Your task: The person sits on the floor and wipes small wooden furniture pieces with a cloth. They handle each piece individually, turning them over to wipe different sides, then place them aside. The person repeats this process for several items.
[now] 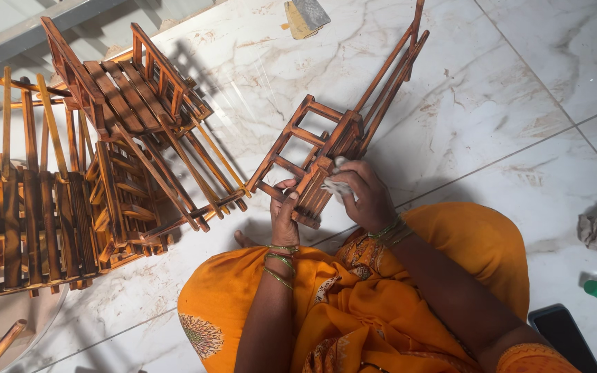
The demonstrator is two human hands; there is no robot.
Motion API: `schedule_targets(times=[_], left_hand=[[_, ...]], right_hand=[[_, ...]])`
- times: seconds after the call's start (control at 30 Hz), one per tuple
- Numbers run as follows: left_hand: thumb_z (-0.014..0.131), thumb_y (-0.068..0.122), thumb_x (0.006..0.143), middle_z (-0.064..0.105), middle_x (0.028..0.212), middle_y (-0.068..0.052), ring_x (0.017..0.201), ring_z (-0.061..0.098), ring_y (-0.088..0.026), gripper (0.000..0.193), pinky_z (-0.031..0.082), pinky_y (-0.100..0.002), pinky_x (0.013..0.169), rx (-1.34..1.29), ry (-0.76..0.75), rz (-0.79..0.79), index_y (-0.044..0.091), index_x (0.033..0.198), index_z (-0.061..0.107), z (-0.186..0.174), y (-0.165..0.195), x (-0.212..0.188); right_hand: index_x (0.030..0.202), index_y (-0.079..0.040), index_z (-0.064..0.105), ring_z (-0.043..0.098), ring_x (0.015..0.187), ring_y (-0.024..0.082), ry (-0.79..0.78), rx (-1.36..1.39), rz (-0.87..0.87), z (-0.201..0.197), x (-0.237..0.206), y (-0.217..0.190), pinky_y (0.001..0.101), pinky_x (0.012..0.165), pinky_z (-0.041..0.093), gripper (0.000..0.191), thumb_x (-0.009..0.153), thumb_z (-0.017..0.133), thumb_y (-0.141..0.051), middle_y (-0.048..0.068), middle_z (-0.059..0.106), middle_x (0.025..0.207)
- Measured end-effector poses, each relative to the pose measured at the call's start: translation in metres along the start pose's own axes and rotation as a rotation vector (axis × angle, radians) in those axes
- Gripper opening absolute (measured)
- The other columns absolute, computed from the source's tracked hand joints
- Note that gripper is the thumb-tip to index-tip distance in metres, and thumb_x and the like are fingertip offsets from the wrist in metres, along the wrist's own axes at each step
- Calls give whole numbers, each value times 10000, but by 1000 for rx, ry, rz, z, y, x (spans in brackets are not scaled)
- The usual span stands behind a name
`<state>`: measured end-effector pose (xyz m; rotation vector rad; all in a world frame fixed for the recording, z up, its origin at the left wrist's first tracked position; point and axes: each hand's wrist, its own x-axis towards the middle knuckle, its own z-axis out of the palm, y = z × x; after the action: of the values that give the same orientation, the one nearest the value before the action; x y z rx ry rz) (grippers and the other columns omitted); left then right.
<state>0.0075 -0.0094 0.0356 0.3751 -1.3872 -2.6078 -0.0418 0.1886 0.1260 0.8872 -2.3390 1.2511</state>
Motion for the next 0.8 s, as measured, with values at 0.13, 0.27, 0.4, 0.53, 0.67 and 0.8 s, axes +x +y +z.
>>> schedule_targets(times=[0.13,0.27,0.4,0.53,0.67,0.8], left_hand=[[660,210,901,617,1061,-1,1043,575,-131,359,443,-316,965,37,38,-21,79,1222,570,-1,1,-2],[664,208,932,599,1043,-46,1018,560,-152,369,439,-334,947,24,-2,-4,74,1262,569,-3,-2,-2],[660,204,932,612,1057,-62,1036,572,-155,382,439,-329,968,22,-8,2,67,1277,569,-5,-6,1],[659,200,917,626,1120,-46,1046,580,-152,374,455,-342,958,-8,-28,34,55,1248,560,-4,-8,5],[657,200,929,606,1132,-55,1057,567,-152,385,453,-329,961,14,-26,43,51,1272,565,-4,-6,4],[650,218,927,616,1121,-58,1025,583,-166,372,478,-340,912,-2,0,-13,60,1251,559,-5,-5,-1]], right_hand=[[1039,-73,629,660,1066,316,-93,-28,121,9,-7,4,414,855,565,324,771,661,106,98,598,1134],[939,-80,656,684,1023,315,-146,-8,167,5,-5,30,401,856,581,254,737,705,67,102,637,1075],[962,-89,668,705,987,288,101,0,223,-17,11,88,374,890,586,242,764,726,37,111,659,1052],[983,-102,702,701,1018,315,47,-85,278,-10,16,129,394,896,579,298,719,769,18,125,689,1058],[908,-111,729,728,976,274,-94,39,508,20,-14,117,374,894,581,237,704,836,-58,100,709,1049],[924,-107,748,737,907,257,-380,175,451,22,-34,90,369,814,587,237,700,774,-35,90,733,977]])
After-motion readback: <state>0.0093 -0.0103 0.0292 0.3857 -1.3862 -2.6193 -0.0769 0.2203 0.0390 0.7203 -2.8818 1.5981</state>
